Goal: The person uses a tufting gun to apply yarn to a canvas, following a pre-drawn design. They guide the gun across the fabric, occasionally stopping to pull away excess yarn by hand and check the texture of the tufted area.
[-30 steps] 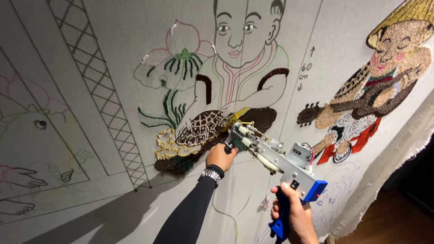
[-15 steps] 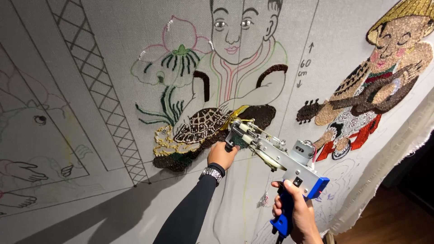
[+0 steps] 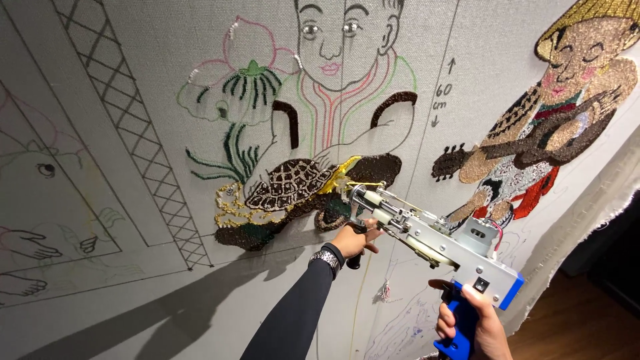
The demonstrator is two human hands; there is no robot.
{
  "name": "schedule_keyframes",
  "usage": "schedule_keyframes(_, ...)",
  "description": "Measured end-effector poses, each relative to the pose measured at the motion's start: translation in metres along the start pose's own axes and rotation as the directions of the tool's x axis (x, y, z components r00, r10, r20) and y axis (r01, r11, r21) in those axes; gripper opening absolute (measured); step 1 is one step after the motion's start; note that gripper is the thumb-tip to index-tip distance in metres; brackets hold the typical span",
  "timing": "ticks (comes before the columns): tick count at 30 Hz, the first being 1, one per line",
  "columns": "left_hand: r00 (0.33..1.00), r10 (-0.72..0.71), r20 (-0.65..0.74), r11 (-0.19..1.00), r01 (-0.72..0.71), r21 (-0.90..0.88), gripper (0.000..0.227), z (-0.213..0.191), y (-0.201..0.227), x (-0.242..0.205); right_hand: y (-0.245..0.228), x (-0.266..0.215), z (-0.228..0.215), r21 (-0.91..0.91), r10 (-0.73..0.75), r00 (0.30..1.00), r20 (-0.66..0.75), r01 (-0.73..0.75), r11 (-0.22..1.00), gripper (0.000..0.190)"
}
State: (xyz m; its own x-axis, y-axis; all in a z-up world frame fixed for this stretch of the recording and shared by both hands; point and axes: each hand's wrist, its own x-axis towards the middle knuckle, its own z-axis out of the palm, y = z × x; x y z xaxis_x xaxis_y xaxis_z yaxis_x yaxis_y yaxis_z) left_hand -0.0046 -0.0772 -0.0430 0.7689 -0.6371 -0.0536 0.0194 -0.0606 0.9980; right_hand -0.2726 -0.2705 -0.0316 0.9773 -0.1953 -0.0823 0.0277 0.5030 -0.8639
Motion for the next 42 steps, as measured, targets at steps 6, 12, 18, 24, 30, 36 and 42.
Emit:
schedule_keyframes(6,0.999,0.037,0.004,0.996,-0.037,0.087,0.041,0.012,0.012,0.002,-0.006,0.003,-0.017,0.054,-0.005,1.0,0.023,0.004,0.999,0.071)
schedule_keyframes(12,0.913,0.346,-0.218,0.938,-0.338,0.072,0.039,-0.011,0.007,-0.004,-0.004,0.01,-0.042,0.104,-0.104,0.99,0.094,0.094,0.99,0.073)
schedule_keyframes(18,0.752,-0.012,-0.66,0.885,-0.299,-0.356,0.045,-0.032,0.057,-0.014,-0.004,0.014,-0.049,0.114,-0.103,0.986,0.131,0.088,0.99,0.073)
schedule_keyframes(24,0.73,0.074,-0.68,0.815,-0.437,-0.38,0.029,-0.05,0.019,0.047,-0.006,0.018,-0.058,0.085,-0.067,0.995,0.08,0.061,0.995,0.073)
schedule_keyframes(30,0.599,0.466,-0.651,0.863,-0.146,0.483,0.024,-0.016,0.064,-0.036,-0.008,0.026,-0.064,0.101,-0.07,0.99,0.123,0.058,0.993,0.072)
schedule_keyframes(36,0.301,0.757,-0.58,0.648,-0.231,0.726,0.022,-0.042,0.063,-0.025,-0.006,0.035,-0.069,0.085,-0.055,0.994,0.097,0.046,0.995,0.072)
schedule_keyframes(42,0.362,0.685,-0.633,0.717,-0.179,0.674,0.016,-0.034,0.072,-0.026,-0.003,0.036,-0.071,0.11,-0.06,0.989,0.139,0.045,0.993,0.072)
